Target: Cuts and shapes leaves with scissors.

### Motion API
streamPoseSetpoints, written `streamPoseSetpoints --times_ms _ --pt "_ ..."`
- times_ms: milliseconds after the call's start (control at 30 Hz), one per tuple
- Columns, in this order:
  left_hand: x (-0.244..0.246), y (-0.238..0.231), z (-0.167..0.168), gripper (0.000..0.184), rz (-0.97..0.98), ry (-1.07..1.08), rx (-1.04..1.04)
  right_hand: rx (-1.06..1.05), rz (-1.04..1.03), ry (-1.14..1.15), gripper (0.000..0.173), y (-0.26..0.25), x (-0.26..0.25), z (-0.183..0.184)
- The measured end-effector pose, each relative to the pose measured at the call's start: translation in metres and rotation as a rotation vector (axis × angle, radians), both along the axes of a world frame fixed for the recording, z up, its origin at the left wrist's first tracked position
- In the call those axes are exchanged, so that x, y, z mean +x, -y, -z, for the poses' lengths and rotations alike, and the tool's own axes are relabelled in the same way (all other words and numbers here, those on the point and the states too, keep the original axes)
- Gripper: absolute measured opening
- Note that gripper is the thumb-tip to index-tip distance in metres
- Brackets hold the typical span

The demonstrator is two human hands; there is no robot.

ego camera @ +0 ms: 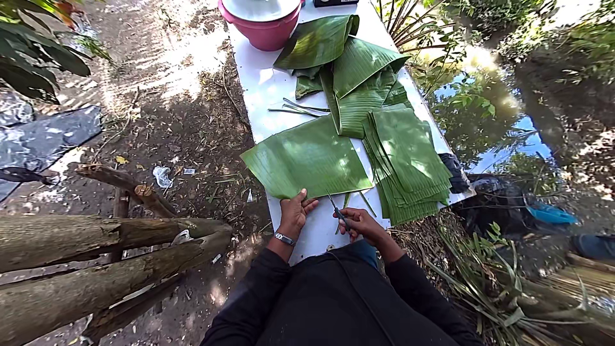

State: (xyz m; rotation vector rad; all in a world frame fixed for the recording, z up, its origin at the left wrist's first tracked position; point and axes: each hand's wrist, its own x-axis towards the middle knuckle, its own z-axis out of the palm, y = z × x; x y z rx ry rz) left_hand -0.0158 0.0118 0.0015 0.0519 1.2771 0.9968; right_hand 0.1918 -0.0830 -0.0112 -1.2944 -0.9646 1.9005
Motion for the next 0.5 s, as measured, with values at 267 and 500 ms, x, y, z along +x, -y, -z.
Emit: streamPoseSetpoints --times_ms 267,500 --pt "-0.0018 -0.0004 0.0009 0.041 0.018 -0.001 0.005 0.017 -0.025 -0.005 0.035 -0.0065 0.0007 0.0006" --pt "-0.0027 -0.0006 0.0011 0.039 0.039 -0.006 0.013 0.028 -0.038 -0.002 0.035 -0.0080 0.0009 0.0021"
